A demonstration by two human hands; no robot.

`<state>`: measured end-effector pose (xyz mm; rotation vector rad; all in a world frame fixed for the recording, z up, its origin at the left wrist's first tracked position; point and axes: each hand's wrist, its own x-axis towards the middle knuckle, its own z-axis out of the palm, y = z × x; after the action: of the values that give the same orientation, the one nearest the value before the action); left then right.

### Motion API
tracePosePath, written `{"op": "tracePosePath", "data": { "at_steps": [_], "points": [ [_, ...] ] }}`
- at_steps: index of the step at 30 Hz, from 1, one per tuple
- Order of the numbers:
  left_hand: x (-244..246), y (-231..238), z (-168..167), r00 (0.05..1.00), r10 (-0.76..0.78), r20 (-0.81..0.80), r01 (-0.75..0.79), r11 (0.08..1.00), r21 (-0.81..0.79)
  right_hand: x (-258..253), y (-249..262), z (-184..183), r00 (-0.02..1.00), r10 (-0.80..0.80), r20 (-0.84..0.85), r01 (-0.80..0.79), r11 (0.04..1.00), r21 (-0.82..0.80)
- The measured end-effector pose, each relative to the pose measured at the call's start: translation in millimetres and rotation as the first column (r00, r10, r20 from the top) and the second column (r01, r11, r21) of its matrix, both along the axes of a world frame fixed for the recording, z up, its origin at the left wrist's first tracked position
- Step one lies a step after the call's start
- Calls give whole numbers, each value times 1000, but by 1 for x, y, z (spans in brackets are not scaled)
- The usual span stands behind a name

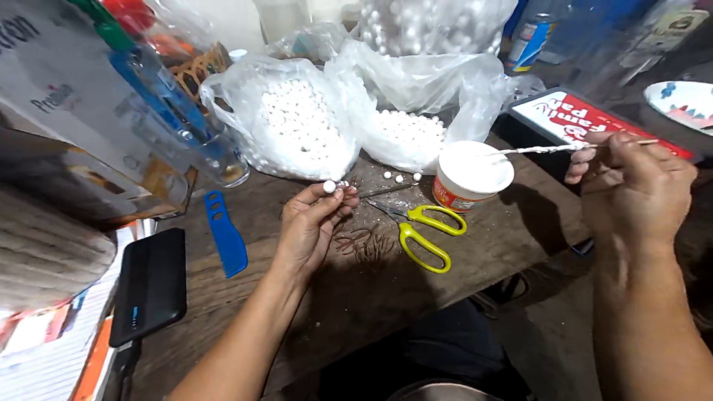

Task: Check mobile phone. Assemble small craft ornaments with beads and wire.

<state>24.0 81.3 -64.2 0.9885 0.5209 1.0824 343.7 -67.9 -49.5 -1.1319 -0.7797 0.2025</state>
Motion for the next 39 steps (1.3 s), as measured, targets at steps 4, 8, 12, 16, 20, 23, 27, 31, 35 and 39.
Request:
{"op": "tracePosePath", "data": {
  "at_steps": [4, 8, 12, 16, 20, 23, 27, 31, 35, 39],
  "points": [
    [3, -5, -2, 998, -13, -61, 13, 1000, 9, -13, 0, 0, 947, 117, -298, -108, 993, 48],
    [7, -10, -4, 993, -37, -116, 39, 999, 15, -58, 10, 4, 912, 309, -268, -295, 951, 92],
    [8, -12, -3, 992, -17, -124, 18, 1000, 12, -84, 25, 0, 898, 390, -203, -383, 921, 75],
    [6, -11, -4, 989, -15, -147, 26, 997, 69, -91, 31, -1, 900, 407, -154, -402, 913, 67],
    [5, -11, -4, 986, -13, -166, 26, 996, 80, -91, 32, -2, 906, 412, -97, -408, 911, 54],
    [5, -11, -4, 987, -11, -161, 25, 996, 86, -93, 32, -2, 910, 403, -92, -401, 915, 48],
    [6, -11, -3, 987, 0, -161, 14, 996, 83, -93, 31, -2, 916, 392, -80, -390, 920, 39],
    [5, -10, -4, 987, 9, -162, 5, 996, 85, -94, 28, -3, 918, 389, -77, -388, 921, 29],
    [6, -10, -6, 985, 6, -172, 11, 995, 95, -96, 28, -2, 916, 397, -62, -394, 918, 47],
    [6, -10, -6, 985, -2, -174, 19, 995, 98, -96, 31, -3, 918, 393, -48, -390, 919, 54]
  ]
}}
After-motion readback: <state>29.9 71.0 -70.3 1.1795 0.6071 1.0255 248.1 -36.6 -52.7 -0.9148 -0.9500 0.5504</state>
